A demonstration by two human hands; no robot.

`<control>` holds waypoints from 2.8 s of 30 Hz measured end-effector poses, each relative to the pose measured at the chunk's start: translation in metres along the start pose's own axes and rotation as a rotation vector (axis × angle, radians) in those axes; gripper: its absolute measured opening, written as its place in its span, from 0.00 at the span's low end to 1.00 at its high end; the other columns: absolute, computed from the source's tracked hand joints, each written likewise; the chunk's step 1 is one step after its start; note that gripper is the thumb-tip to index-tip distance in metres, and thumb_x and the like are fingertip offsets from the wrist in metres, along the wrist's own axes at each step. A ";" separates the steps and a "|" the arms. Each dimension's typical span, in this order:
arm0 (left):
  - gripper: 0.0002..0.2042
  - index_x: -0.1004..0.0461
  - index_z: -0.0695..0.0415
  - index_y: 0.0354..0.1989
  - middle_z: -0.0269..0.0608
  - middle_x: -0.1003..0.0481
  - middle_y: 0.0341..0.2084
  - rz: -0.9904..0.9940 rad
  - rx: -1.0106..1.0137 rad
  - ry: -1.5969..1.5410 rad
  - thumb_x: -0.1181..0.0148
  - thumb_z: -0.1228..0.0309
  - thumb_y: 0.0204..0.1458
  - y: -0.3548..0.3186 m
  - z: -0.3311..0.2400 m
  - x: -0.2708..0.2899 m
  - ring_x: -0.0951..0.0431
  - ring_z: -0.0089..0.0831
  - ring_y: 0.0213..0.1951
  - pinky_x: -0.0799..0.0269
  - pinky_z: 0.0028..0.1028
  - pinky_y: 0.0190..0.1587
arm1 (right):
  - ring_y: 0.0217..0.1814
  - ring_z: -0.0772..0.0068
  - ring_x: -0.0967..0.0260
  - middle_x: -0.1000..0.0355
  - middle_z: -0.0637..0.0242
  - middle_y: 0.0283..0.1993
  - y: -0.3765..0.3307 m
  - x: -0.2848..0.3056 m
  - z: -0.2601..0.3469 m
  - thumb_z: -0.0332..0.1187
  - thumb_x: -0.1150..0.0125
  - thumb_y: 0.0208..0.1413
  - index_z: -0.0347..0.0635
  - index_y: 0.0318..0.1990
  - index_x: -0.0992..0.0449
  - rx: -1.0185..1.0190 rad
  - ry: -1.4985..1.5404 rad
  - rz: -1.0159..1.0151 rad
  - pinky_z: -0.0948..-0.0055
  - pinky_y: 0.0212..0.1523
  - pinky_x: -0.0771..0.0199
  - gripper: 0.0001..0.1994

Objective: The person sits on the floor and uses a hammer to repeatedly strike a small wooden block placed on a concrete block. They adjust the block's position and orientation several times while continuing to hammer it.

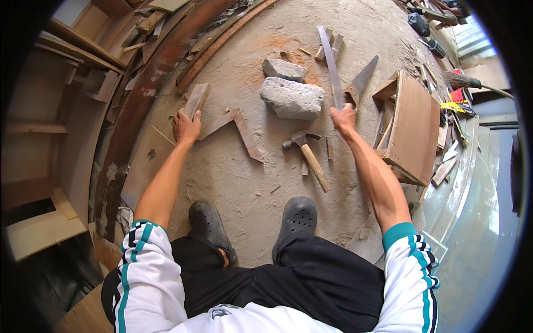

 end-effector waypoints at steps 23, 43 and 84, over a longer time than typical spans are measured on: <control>0.26 0.33 0.57 0.60 0.47 0.30 0.53 0.163 -0.490 0.106 0.39 0.61 0.53 -0.053 -0.059 -0.057 0.33 0.45 0.59 0.39 0.43 0.61 | 0.50 0.34 0.28 0.27 0.31 0.44 -0.190 -0.125 0.098 0.41 0.46 0.55 0.30 0.53 0.41 0.181 0.016 0.608 0.48 0.54 0.31 0.26; 0.28 0.38 0.63 0.59 0.58 0.29 0.53 -0.143 0.154 -0.425 0.43 0.56 0.58 0.016 0.019 0.010 0.27 0.53 0.54 0.32 0.44 0.56 | 0.26 0.64 0.23 0.22 0.61 0.27 -0.277 -0.173 0.059 0.38 0.45 0.51 0.37 0.34 0.18 0.301 -0.484 1.366 0.66 0.28 0.20 0.14; 0.10 0.26 0.68 0.39 0.48 0.20 0.39 0.305 0.317 -1.557 0.42 0.73 0.53 0.043 0.045 0.014 0.18 0.32 0.39 0.18 0.24 0.44 | 0.43 0.48 0.22 0.22 0.44 0.37 -0.200 -0.139 0.116 0.44 0.40 0.57 0.32 0.35 0.20 0.562 -0.122 0.858 0.56 0.46 0.23 0.19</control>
Point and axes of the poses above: each hand's wrist, its own y-axis towards the middle knuckle, its own x-axis out of the back of the hand, z = x × y, the point moved 10 cm from there along y, towards the middle knuckle
